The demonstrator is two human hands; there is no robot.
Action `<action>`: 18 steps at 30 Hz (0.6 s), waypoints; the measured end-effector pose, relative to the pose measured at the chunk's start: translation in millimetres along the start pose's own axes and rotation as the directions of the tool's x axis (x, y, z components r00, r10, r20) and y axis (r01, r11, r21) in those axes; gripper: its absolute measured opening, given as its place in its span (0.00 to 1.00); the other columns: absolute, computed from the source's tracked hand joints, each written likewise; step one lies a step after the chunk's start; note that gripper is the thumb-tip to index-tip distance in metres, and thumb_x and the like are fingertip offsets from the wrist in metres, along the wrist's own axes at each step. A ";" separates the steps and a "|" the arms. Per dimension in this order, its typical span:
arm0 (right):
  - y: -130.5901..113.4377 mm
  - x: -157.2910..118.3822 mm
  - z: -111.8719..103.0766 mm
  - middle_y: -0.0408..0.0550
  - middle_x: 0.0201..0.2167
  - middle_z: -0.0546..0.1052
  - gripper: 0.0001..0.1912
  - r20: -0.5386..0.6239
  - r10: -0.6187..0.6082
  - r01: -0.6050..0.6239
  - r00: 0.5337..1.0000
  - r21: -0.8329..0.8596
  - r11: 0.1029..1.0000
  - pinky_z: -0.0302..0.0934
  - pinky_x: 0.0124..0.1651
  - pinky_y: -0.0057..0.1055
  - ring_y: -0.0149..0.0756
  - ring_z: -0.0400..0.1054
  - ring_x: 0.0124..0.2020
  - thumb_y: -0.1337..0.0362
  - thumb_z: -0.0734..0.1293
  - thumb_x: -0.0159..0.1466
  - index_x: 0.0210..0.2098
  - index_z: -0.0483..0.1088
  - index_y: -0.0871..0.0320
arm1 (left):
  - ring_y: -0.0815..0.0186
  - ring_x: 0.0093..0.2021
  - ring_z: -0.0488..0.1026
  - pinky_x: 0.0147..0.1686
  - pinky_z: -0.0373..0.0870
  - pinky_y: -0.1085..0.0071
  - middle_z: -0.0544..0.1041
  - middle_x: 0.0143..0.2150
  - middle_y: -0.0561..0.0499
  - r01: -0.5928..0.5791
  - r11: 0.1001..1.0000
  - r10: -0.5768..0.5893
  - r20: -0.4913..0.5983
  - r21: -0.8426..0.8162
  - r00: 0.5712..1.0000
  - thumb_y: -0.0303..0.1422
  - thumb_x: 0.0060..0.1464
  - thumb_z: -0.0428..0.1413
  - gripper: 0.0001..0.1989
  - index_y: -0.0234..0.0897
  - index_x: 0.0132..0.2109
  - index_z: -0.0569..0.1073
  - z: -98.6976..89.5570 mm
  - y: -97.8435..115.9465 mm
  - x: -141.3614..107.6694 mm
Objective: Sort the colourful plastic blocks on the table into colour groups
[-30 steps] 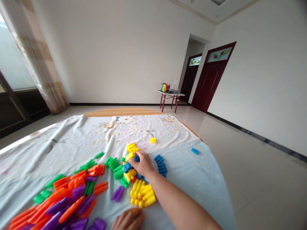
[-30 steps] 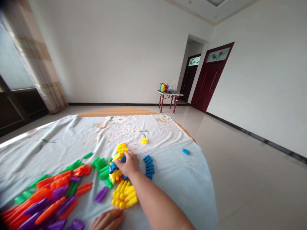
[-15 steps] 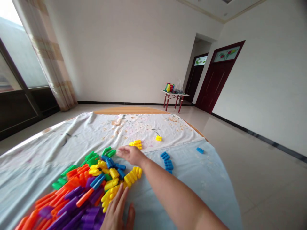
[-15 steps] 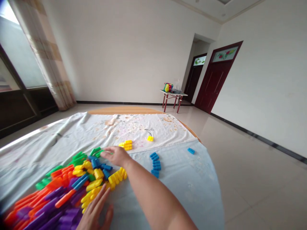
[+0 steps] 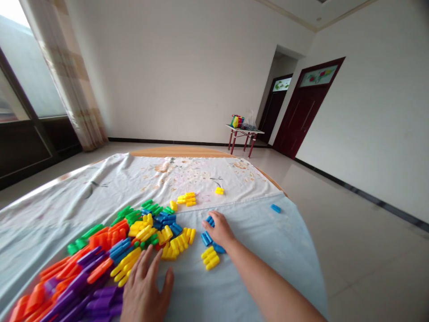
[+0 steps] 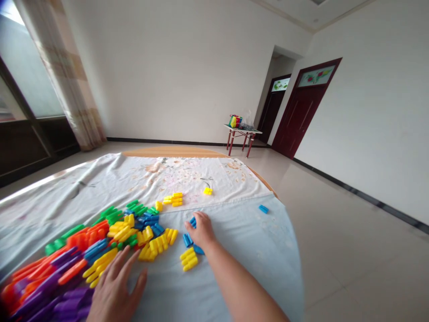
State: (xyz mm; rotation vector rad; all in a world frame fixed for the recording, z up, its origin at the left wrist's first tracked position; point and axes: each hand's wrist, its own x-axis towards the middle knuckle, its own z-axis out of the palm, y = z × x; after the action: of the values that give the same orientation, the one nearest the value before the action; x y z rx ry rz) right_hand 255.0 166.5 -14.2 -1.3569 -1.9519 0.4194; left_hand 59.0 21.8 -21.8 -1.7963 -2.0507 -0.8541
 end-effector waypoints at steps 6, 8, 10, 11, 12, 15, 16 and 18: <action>-79.2 2.8 40.4 0.56 0.51 0.71 0.25 0.186 -0.126 0.078 0.974 0.250 0.965 0.58 0.56 0.32 0.40 0.65 0.53 0.57 0.65 0.60 0.53 0.66 0.64 | 0.54 0.54 0.65 0.51 0.64 0.56 0.72 0.52 0.41 -0.109 0.993 0.107 -0.040 -0.052 0.993 0.41 0.53 0.47 0.20 0.36 0.48 0.71 10.6 -9.5 -1.0; -76.3 14.5 24.4 0.50 0.51 0.72 0.24 0.174 -0.150 0.108 0.973 0.229 0.967 0.58 0.55 0.27 0.35 0.66 0.52 0.55 0.64 0.61 0.54 0.65 0.60 | 0.54 0.54 0.65 0.51 0.64 0.56 0.72 0.52 0.41 -0.121 0.990 0.118 -0.044 -0.066 0.992 0.42 0.52 0.47 0.20 0.37 0.48 0.71 12.4 -15.0 -2.0; -51.3 29.9 -8.9 0.44 0.49 0.73 0.21 0.099 -0.010 0.009 0.995 0.013 1.000 0.57 0.55 0.23 0.32 0.66 0.52 0.56 0.65 0.60 0.51 0.68 0.55 | 0.55 0.54 0.65 0.49 0.65 0.56 0.71 0.53 0.44 -0.128 0.990 0.127 -0.016 -0.053 0.992 0.42 0.52 0.48 0.20 0.40 0.49 0.70 11.9 -17.4 -3.4; -32.0 36.7 -30.3 0.40 0.48 0.74 0.19 0.044 0.127 -0.119 0.991 -0.150 0.981 0.56 0.54 0.21 0.30 0.66 0.51 0.57 0.66 0.59 0.49 0.69 0.51 | 0.56 0.54 0.66 0.47 0.66 0.56 0.71 0.54 0.46 -0.130 0.991 0.130 -0.007 -0.031 0.992 0.42 0.51 0.48 0.20 0.43 0.50 0.70 10.7 -16.6 -4.2; -9.8 41.5 -53.5 0.43 0.49 0.74 0.18 -0.021 0.213 -0.212 0.977 -0.214 0.953 0.56 0.55 0.24 0.33 0.65 0.52 0.60 0.66 0.59 0.49 0.70 0.53 | 0.56 0.53 0.66 0.45 0.66 0.56 0.71 0.55 0.47 -0.138 0.990 0.138 -0.007 -0.003 0.990 0.42 0.51 0.49 0.20 0.46 0.51 0.69 8.9 -14.2 -4.9; 60.9 40.7 -120.3 0.56 0.53 0.69 0.19 -0.196 0.378 -0.423 0.905 -0.319 0.848 0.51 0.59 0.39 0.45 0.58 0.58 0.68 0.61 0.60 0.50 0.69 0.59 | 0.57 0.53 0.67 0.43 0.65 0.58 0.71 0.55 0.51 -0.236 0.970 0.239 -0.061 0.055 0.969 0.42 0.50 0.51 0.20 0.51 0.52 0.68 3.6 2.1 -6.8; 82.1 35.9 -138.1 0.58 0.54 0.68 0.19 -0.239 0.425 -0.485 0.873 -0.342 0.805 0.50 0.58 0.45 0.49 0.57 0.58 0.69 0.61 0.59 0.50 0.69 0.59 | 0.59 0.53 0.66 0.43 0.64 0.60 0.71 0.55 0.52 -0.311 0.949 0.314 -0.080 0.054 0.946 0.41 0.49 0.52 0.21 0.51 0.52 0.69 3.3 9.4 -7.5; 116.0 24.5 -162.7 0.61 0.49 0.71 0.18 -0.282 0.500 -0.574 0.819 -0.373 0.729 0.52 0.53 0.54 0.54 0.60 0.55 0.70 0.62 0.57 0.47 0.71 0.59 | 0.63 0.54 0.66 0.46 0.61 0.63 0.71 0.55 0.54 -0.503 0.863 0.504 -0.092 0.035 0.859 0.41 0.49 0.52 0.21 0.53 0.52 0.69 6.8 23.8 -10.3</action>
State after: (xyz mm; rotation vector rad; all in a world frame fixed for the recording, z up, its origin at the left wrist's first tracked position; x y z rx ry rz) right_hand 444.2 213.8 35.8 -2.2056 -1.5323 0.1095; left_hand 85.1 18.9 -27.2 -2.0961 -1.4058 -0.7488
